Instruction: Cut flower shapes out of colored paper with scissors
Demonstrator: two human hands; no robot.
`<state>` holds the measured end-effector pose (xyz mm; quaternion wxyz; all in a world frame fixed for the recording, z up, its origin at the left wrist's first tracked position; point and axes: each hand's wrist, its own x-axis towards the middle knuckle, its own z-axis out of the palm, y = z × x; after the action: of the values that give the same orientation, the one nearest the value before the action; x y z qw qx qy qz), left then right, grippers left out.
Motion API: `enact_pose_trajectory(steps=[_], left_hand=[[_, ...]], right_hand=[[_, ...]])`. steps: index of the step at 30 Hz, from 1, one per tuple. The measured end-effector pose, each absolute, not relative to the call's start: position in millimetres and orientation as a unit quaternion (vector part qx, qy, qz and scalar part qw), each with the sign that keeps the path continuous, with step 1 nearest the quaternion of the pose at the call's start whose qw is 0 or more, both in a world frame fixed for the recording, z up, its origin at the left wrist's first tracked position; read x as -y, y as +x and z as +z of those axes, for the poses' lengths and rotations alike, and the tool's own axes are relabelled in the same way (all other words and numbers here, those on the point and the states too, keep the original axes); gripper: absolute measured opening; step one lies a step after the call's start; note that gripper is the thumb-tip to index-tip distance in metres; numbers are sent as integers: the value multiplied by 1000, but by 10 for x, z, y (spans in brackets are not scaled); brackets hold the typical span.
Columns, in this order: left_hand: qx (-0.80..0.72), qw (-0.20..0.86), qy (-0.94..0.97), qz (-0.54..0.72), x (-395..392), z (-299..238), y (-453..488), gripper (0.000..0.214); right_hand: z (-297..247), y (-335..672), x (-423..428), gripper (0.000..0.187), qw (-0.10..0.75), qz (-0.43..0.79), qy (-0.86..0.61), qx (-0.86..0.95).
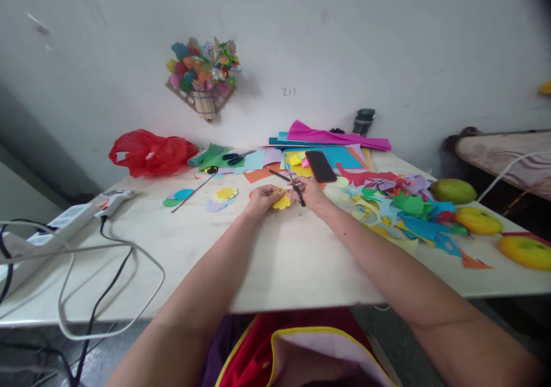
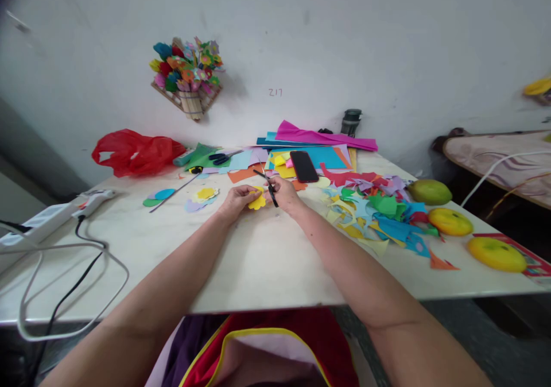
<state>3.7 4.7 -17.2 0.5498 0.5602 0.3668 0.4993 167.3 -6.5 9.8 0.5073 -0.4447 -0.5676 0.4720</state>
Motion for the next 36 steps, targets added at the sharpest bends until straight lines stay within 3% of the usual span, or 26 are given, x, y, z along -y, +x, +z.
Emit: enact_pose_trajectory(steps=[10,22,28,36], left_hand=[[-408,561,550,465,-7,-97,22,40],[-339,604,502,518,-111,-143,-53,47],[-327,625,512,490,-134,-85,-68,41],[-365,636,535,420,-178,34,-82,37]], right_hand=[[52,1672,9,32,538,433,-454,563],[302,1701,-107,28,521,395,-504,564],[281,1654,-173,30,616,428,-505,428],[175,1651,-119,40,585,466,-481,457]])
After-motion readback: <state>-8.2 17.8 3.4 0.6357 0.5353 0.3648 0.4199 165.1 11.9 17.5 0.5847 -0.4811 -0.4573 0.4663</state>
